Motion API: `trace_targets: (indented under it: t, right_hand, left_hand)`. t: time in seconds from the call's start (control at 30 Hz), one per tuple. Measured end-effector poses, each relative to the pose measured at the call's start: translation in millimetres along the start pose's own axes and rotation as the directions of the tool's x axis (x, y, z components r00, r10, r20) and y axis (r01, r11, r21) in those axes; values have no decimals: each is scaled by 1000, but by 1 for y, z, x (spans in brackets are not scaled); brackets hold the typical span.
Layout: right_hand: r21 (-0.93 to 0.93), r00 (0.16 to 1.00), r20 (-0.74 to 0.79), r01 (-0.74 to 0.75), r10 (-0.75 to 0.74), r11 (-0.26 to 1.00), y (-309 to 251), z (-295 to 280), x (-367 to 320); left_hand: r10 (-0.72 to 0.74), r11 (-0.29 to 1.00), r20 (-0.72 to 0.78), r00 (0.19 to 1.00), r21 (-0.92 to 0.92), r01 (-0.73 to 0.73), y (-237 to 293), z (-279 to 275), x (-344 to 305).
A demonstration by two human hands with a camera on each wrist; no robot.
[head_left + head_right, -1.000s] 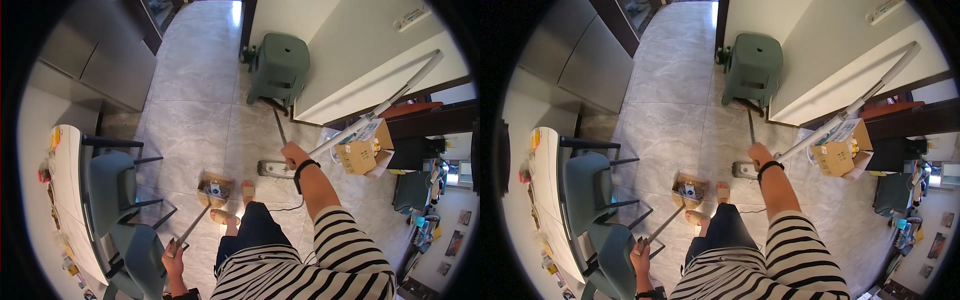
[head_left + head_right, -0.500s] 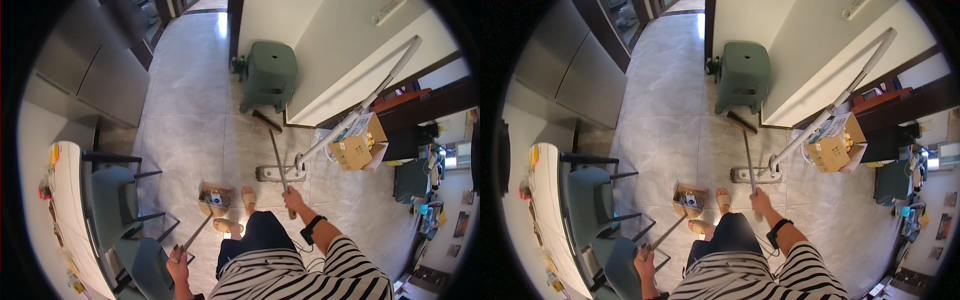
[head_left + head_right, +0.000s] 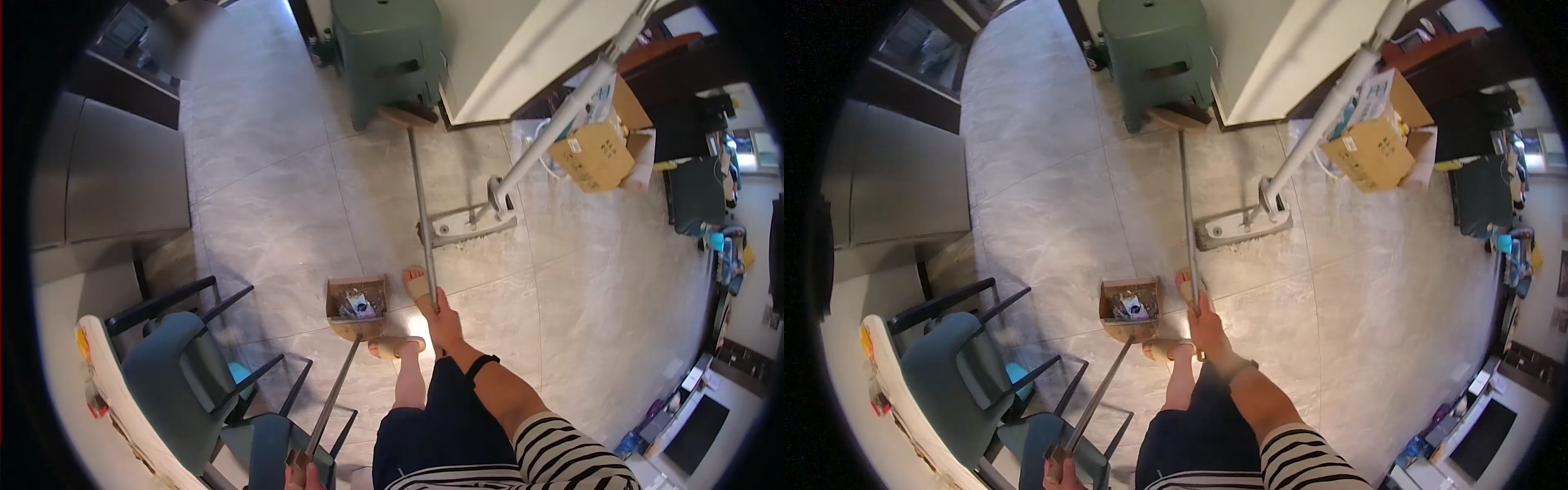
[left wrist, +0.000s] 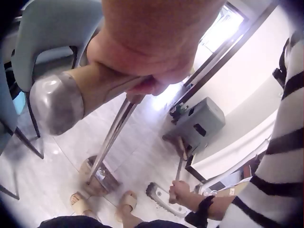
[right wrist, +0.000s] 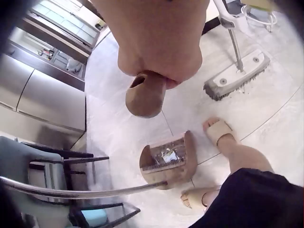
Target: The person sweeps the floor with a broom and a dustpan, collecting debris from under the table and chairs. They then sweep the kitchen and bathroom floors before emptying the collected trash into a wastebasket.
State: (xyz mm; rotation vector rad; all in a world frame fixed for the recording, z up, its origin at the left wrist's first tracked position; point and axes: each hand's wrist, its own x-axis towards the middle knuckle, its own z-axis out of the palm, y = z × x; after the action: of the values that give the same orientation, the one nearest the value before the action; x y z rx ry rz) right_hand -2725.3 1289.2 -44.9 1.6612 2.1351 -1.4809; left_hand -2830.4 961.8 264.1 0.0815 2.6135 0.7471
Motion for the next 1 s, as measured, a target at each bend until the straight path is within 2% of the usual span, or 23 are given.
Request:
trace_targets:
  t: [0.03, 0.1, 0.2, 0.3, 0.4, 0.5, 0.6, 0.7, 0.8, 0.9, 1.0]
  right_hand:
    - [21, 999, -15, 32, -32, 999, 8, 15, 1]
    - [22, 991, -73, 114, -112, 993, 21, 41, 1]
    - [42, 982, -137, 138, -131, 990, 21, 64, 6]
    - [10, 985, -111, 134, -132, 991, 27, 82, 31]
    - [91, 998, 31, -57, 54, 994, -9, 66, 46]
    - [-75, 992, -77, 98, -103, 992, -13, 82, 64]
    - [-102, 970, -175, 153, -169, 983, -11, 111, 92]
    - [-63, 982, -58, 174, -178, 983, -25, 101, 110]
    - [-44, 982, -59, 174, -177, 984, -35, 83, 128]
    - [-203, 981, -64, 165, -181, 965, -37, 67, 151]
    - [-291, 995, -13, 92, -100, 952, -53, 34, 180]
  left_hand:
    - [-41, 999, -4, 999, -19, 41, -1, 3, 0]
    - [-128, 990, -13, 992, -56, 127, 40, 3, 1]
    - [-415, 897, 25, 909, -156, 414, 42, 1, 0]
    - [-275, 960, -11, 961, -50, 274, 25, -1, 0]
    - [-300, 952, -33, 953, -69, 297, 24, -2, 0]
    - [-287, 957, -22, 958, -53, 285, 13, -5, 1]
    - [-181, 982, 6, 984, -60, 181, -4, -11, 1]
    - [-360, 925, -24, 933, -135, 354, -1, -9, -1]
    - [-311, 947, -43, 949, -95, 306, 8, -6, 3]
    - [-391, 914, -28, 920, -126, 385, 5, -7, 1]
    - [-352, 932, 14, 936, -87, 352, -2, -12, -1]
